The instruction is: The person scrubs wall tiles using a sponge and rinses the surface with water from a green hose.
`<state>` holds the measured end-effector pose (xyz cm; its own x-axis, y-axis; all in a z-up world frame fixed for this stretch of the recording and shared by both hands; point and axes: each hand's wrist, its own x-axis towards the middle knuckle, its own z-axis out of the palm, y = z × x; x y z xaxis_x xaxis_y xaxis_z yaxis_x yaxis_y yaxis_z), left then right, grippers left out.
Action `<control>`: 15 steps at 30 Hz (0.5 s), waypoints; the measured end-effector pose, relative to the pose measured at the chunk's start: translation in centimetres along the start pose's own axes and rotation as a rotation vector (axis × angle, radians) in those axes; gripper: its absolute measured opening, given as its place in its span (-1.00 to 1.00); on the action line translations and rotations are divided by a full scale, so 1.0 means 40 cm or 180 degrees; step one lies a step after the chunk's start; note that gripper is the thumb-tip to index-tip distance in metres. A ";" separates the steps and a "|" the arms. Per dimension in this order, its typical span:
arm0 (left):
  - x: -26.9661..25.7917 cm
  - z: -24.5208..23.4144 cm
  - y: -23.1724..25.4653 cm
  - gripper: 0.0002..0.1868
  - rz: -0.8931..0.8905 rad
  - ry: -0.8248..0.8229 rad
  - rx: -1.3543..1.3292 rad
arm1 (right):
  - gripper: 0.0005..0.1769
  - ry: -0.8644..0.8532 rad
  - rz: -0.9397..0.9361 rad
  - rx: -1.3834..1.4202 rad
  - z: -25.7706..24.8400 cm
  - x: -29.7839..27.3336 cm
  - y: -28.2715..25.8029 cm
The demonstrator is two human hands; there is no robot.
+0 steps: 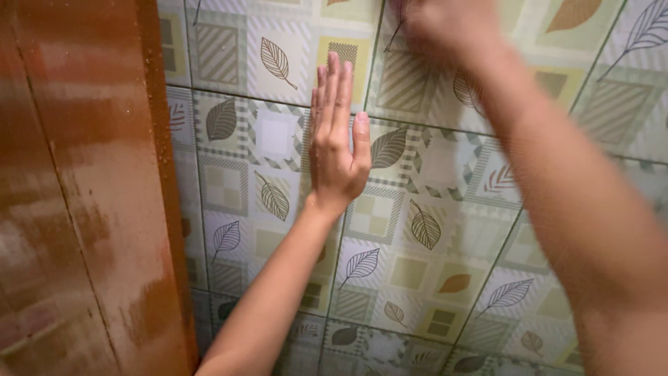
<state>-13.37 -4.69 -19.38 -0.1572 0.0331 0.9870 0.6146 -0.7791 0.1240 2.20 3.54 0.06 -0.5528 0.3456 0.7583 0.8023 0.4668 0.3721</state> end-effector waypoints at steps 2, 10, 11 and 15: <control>-0.002 -0.004 0.009 -0.43 0.0039 0.0106 -0.0022 | -0.53 0.1050 -0.1021 0.0775 0.043 -0.080 -0.101; -0.070 -0.030 0.028 -0.42 -0.0128 -0.0174 0.0067 | -0.41 0.0438 0.0034 0.0835 -0.035 -0.336 -0.124; -0.093 -0.039 0.030 -0.43 -0.0210 -0.0212 0.0056 | -0.40 0.0688 0.0296 0.0690 -0.046 -0.365 -0.103; -0.170 -0.049 0.043 -0.43 -0.0402 -0.0336 -0.0033 | -0.36 0.1211 0.1083 0.0126 0.005 -0.438 -0.101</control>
<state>-12.76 -7.46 -26.08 -0.1503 0.1965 0.9689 0.5868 -0.7710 0.2474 8.61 -4.24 -14.84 -0.1347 0.1661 0.9769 0.9094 0.4123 0.0553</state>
